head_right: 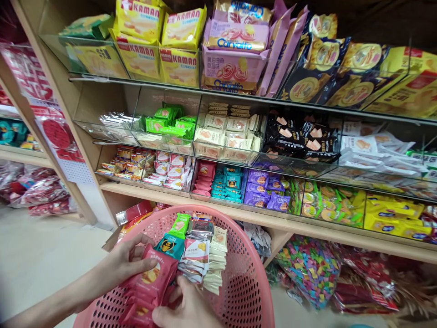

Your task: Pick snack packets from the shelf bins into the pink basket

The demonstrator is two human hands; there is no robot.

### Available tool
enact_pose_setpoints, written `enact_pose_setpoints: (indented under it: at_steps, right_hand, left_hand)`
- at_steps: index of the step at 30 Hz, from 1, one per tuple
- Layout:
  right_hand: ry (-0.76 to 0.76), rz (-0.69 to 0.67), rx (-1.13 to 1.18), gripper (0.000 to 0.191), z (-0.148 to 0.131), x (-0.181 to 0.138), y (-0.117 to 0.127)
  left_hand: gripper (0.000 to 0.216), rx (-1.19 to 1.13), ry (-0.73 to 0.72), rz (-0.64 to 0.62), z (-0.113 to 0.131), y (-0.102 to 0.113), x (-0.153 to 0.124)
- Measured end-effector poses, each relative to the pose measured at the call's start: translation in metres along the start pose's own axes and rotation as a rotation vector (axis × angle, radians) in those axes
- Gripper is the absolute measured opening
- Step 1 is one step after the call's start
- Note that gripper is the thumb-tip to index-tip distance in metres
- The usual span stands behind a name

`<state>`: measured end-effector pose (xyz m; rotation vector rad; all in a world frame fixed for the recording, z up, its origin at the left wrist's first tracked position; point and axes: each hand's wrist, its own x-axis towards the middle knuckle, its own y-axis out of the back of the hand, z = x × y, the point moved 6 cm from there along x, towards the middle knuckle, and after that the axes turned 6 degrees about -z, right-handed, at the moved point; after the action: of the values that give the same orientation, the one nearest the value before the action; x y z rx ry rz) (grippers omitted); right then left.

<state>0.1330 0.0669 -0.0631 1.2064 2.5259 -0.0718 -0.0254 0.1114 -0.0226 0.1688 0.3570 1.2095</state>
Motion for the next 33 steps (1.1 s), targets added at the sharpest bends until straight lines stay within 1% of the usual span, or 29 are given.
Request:
enact_pose_setpoints:
  at_steps: [4, 7, 9, 15, 20, 23, 26, 30, 33]
  right_hand:
    - [0.004, 0.045, -0.068, 0.038, -0.004, -0.001, 0.001]
    - [0.017, 0.079, -0.104, 0.039, -0.005, -0.001, 0.001]
    - [0.037, 0.095, -0.125, 0.038, -0.008, -0.001, 0.001]
    - [0.102, 0.102, -0.199, 0.036, -0.025, -0.008, 0.002]
    - [0.12, 0.125, -0.22, 0.041, -0.027, -0.01, 0.003]
    - [0.135, 0.139, -0.227, 0.044, -0.027, -0.011, 0.003]
    - [0.147, 0.148, -0.243, 0.044, -0.028, -0.011, 0.003]
    - [0.12, 0.134, -0.242, 0.037, -0.026, -0.011, 0.002]
    - [0.095, 0.128, -0.255, 0.031, -0.023, -0.01, 0.002]
  left_hand:
    - [0.035, 0.151, -0.055, 0.08, -0.007, 0.003, 0.001]
    - [0.033, 0.331, -0.08, 0.129, -0.005, 0.008, -0.002]
    - [0.033, 0.408, -0.075, 0.143, -0.002, 0.01, -0.005]
    - [0.031, 0.389, -0.098, 0.104, 0.005, 0.007, -0.02]
    - [0.034, 0.453, -0.086, 0.036, -0.001, 0.001, -0.033]
    - [0.039, 0.505, -0.128, 0.061, -0.004, 0.001, -0.037]
    - [0.042, 0.549, -0.207, 0.12, -0.004, 0.002, -0.039]
    - [0.039, 0.573, -0.247, 0.153, -0.007, 0.004, -0.037]
    - [0.037, 0.582, -0.258, 0.139, -0.009, 0.004, -0.033]
